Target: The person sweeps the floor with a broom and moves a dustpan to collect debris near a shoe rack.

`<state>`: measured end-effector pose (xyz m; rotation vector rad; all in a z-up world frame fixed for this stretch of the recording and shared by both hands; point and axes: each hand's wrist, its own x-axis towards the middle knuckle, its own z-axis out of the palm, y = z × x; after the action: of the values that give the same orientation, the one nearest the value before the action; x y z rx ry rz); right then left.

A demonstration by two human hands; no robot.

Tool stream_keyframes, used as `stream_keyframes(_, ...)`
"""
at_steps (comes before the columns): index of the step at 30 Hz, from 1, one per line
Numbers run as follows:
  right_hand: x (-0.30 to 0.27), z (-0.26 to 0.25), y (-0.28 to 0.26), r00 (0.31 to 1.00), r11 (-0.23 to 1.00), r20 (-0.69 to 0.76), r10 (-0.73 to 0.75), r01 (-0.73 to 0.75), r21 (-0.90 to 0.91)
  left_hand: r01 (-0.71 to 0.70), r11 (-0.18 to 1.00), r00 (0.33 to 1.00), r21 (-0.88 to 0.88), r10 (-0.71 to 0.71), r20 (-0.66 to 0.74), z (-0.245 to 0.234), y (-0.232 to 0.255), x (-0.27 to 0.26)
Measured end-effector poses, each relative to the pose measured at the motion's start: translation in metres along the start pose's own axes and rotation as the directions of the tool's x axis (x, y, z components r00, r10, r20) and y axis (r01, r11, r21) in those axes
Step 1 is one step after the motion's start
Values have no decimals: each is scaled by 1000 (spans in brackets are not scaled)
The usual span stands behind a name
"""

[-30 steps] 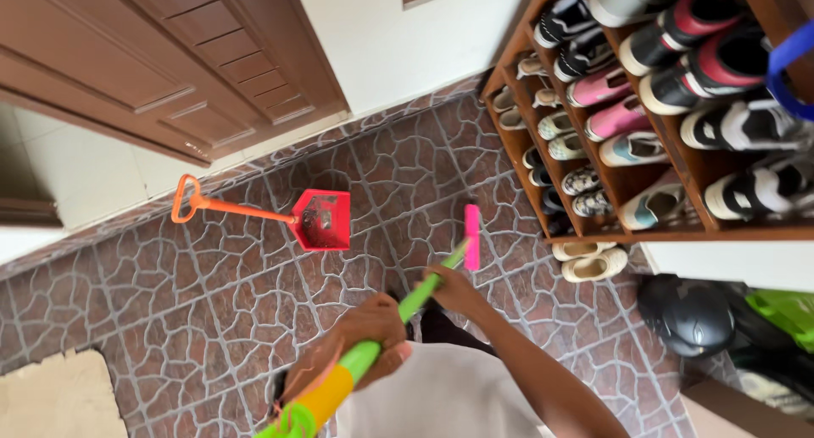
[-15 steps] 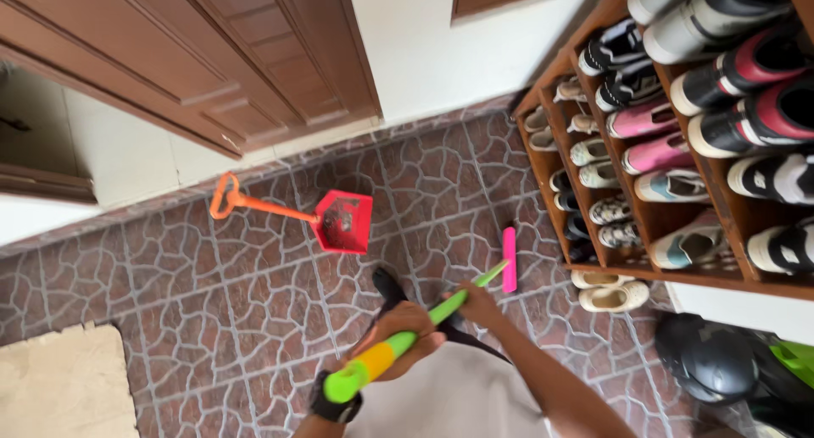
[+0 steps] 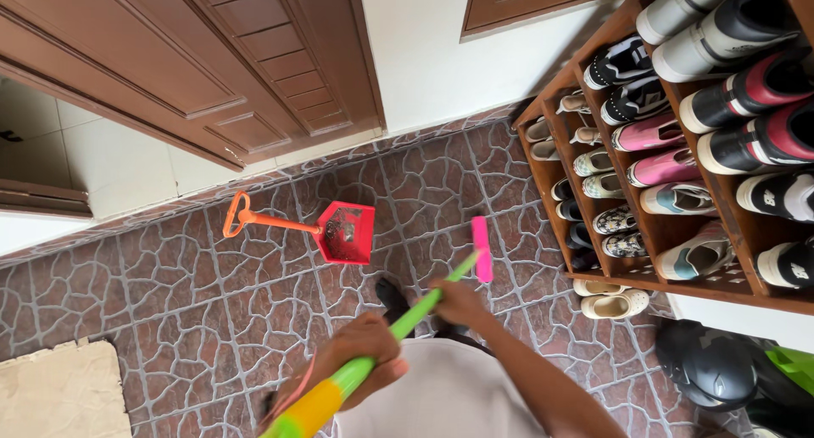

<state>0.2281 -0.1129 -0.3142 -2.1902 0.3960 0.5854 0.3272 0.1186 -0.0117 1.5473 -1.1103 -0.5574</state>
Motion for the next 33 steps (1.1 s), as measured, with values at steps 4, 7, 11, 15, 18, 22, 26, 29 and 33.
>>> stream_keyframes(4, 11, -23, 83, 987, 982, -154, 37, -65, -179, -11, 991, 991, -136, -7, -130, 48, -35, 4)
stream_keyframes(7, 13, -27, 112, 983, 984, -152, 107, -127, -128, -97, 979, 972, -180, 55, -228, 89, -62, 4)
stream_keyframes(11, 28, 1, 88, 954, 999, -297, -50, 49, -11, -186, 975, 947, -123, 144, -288, 82, -87, -5)
stream_keyframes(15, 62, 50, 8, 985, 997, -159, -62, 52, -62, 169, 985, 983, -47, -171, -59, 6, -63, -21)
stream_keyframes(18, 67, 54, -65, 989, 992, -96, -114, 118, 40, 111, 994, 990, 5, -110, -91, -42, -27, -19)
stream_keyframes(22, 60, 22, -126, 996, 997, 38, -81, 82, -15, 57, 998, 996, 27, -55, -75, -69, -1, -12)
stream_keyframes(26, 58, 0, -102, 993, 990, 20, -114, 115, -76, -51, 999, 998, 13, 51, -24, -63, -2, 0)
stream_keyframes(29, 71, -25, -45, 929, 906, -64, -365, 370, 203, 31, 999, 992, -14, -33, -118, -42, -12, 8)
stream_keyframes(33, 83, -75, 26, 986, 983, 54, 160, -154, -96, -101, 991, 937, -83, 67, -344, 9, -43, 34)
